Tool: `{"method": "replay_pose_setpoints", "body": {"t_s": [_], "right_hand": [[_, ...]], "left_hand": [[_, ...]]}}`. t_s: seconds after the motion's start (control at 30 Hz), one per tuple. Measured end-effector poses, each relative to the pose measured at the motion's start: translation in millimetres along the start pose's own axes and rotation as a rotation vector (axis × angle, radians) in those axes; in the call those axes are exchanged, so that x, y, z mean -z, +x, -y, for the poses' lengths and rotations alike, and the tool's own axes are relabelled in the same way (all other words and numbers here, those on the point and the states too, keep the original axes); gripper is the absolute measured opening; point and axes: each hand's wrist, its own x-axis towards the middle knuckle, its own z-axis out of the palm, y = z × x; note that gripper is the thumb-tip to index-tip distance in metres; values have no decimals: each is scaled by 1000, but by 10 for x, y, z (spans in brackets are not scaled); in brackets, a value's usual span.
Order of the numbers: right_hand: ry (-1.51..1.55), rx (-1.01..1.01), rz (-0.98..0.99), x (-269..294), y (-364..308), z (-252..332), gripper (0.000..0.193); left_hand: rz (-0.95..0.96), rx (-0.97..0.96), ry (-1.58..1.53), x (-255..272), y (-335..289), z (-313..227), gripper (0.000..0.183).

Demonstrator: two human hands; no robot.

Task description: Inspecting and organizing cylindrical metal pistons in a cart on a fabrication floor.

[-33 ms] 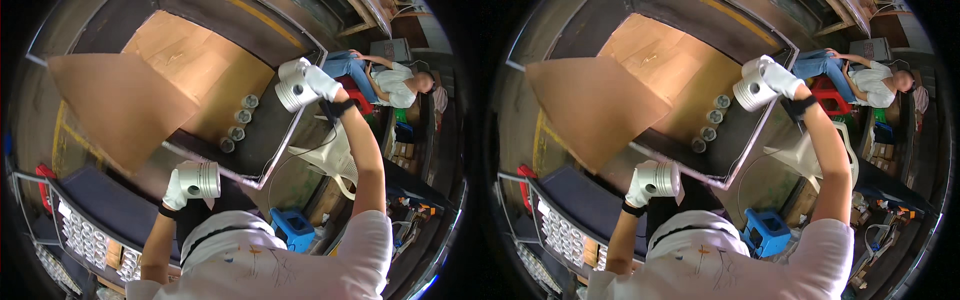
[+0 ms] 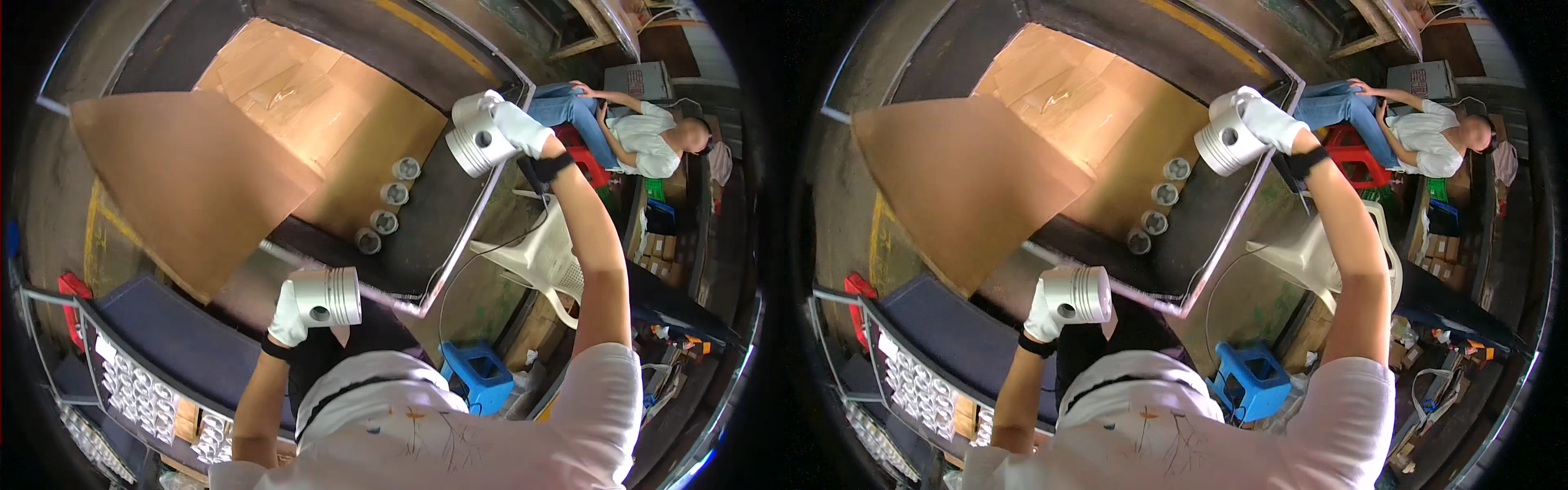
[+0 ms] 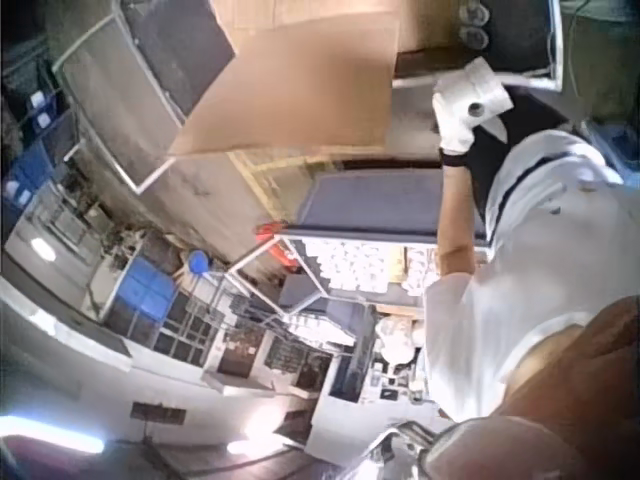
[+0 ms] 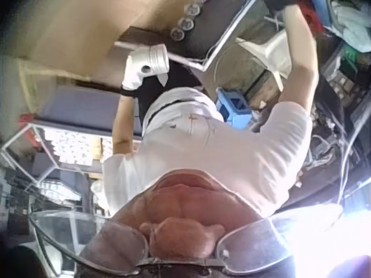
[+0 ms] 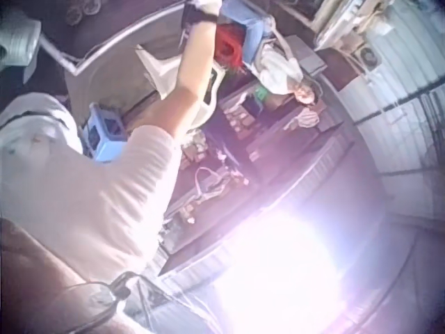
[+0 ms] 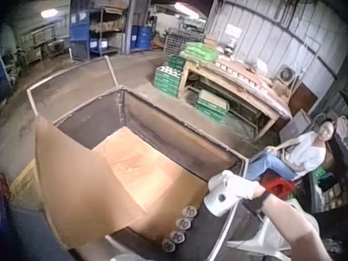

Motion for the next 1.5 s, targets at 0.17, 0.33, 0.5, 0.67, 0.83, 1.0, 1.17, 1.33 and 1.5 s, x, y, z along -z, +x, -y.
{"method": "replay_pose_setpoints", "body": {"t_s": [0.17,0.33,0.5,0.67,0.83,1.0,1.17,1.33,1.5], "right_hand": [[364,-271,112,-540,1070,-624,25],[-44,-230,68,-1895,1723,-2203,19],[-314,1,270,-2847,2021,-2468,25],[-198,-288,173,-3193,2046,-3286,34],[-87,-460,235,-3460,2274,-2672,37],[-95,-483,171,-3587,2309,-2800,32],[-88,-498,15,-3828,2251,-2937,26],[-67,-612,37,-3848,2230,-2588,22],[-204,-560,-22,-3942,2138,-2682,23]], "left_hand": [[65,-94,213,-345,347,-208,34],[23,-70,269,-594,594,-476,45],[-94,11,333,-806,659,-778,71],[-23,40,312,-919,948,-809,63],[-153,181,337,-853,949,-762,38],[-271,422,255,-839,1011,-709,60],[-244,386,335,-753,1036,-628,56],[-255,401,468,-775,1027,-683,54],[-89,309,626,-674,999,-636,58]]}}
